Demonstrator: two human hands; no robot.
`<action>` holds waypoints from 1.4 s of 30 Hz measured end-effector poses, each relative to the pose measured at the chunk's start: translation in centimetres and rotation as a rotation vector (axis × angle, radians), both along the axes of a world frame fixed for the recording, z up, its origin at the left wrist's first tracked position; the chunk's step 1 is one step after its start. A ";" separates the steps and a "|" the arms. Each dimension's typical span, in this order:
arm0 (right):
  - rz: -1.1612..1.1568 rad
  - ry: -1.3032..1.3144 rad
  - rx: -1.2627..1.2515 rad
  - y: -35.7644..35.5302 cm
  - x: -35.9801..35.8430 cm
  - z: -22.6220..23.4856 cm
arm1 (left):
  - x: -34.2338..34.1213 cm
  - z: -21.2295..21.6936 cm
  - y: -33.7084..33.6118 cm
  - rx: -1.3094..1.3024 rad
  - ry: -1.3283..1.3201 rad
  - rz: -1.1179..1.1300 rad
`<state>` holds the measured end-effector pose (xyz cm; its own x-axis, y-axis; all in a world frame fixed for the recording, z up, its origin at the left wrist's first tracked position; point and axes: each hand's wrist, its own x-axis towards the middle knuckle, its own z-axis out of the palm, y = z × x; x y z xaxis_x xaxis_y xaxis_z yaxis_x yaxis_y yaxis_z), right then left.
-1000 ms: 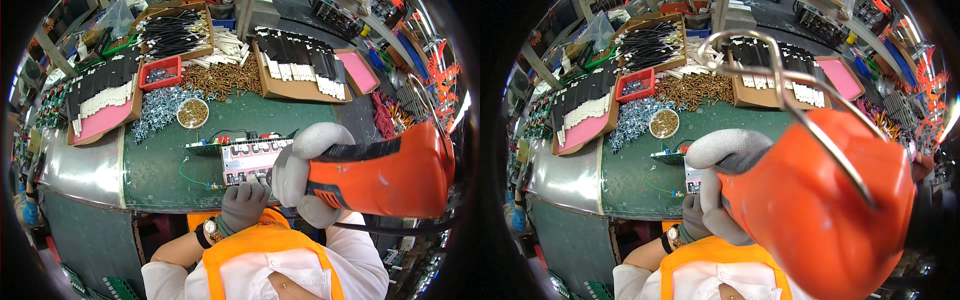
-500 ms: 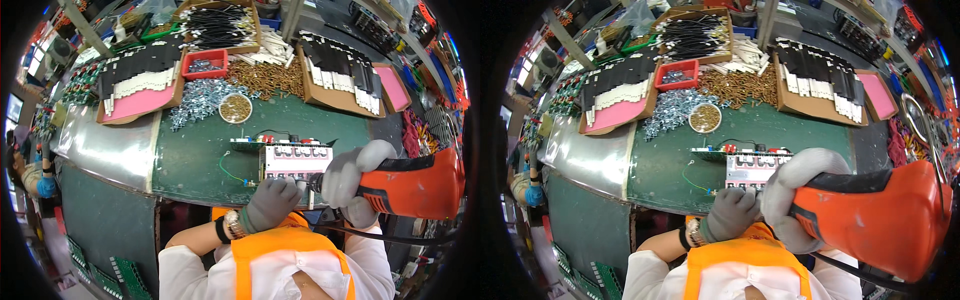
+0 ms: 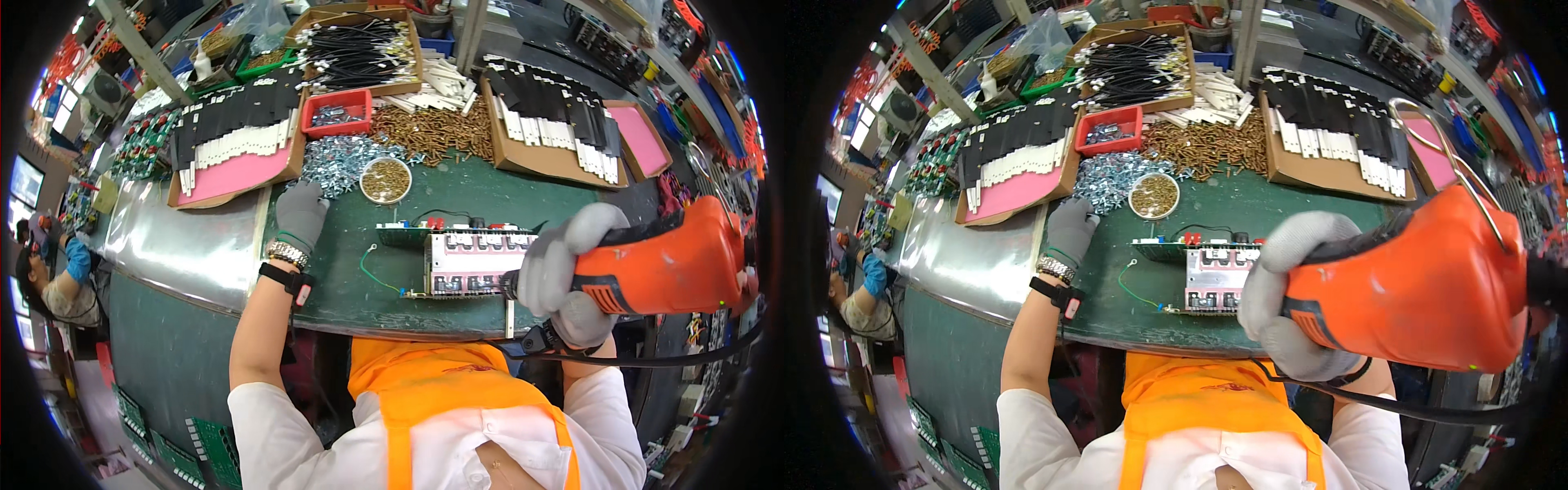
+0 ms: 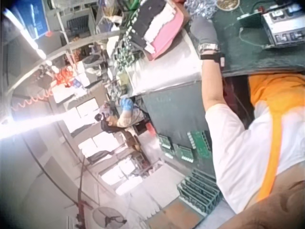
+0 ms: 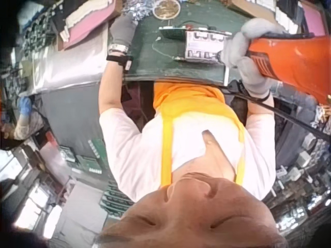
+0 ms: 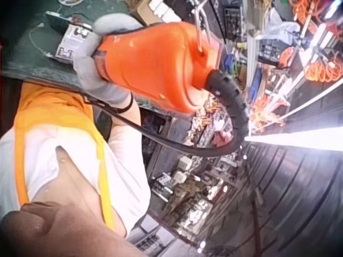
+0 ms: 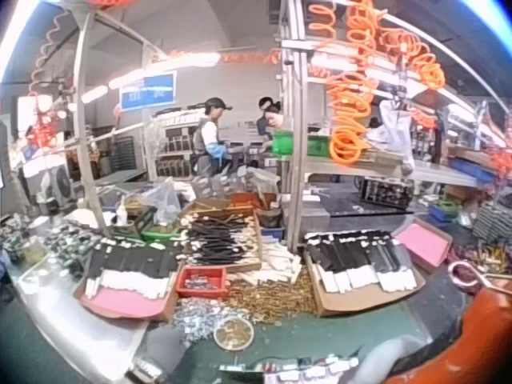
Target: Assemble and screw components onto green circuit boards using an electric screwdriver.
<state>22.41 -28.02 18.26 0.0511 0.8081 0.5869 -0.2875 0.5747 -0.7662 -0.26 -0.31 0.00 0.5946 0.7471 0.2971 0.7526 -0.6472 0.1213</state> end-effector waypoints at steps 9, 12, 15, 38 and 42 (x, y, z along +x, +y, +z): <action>-0.014 0.222 0.364 -1.8 1.0 3.6 | 2.1 12.6 -9.2 -1.201 -0.823 -0.082; -0.098 0.245 0.415 -1.7 0.9 4.1 | 4.2 15.2 -15.5 -1.396 -0.874 -0.168; -0.072 0.255 0.461 -1.9 1.1 4.2 | 4.8 15.3 -18.0 -1.634 -0.794 -0.203; -0.227 0.264 0.369 -3.8 0.9 3.9 | 7.0 12.9 -20.4 -1.684 -0.771 -0.281; -0.307 0.322 0.356 -3.9 1.2 3.4 | 7.6 13.7 -20.2 -1.751 -0.727 -0.255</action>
<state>23.59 -31.95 21.69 0.4737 0.4831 0.7364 -0.2535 0.8755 -0.4114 7.30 -20.48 13.67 0.8490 0.3712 -0.3761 0.1834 0.4605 0.8685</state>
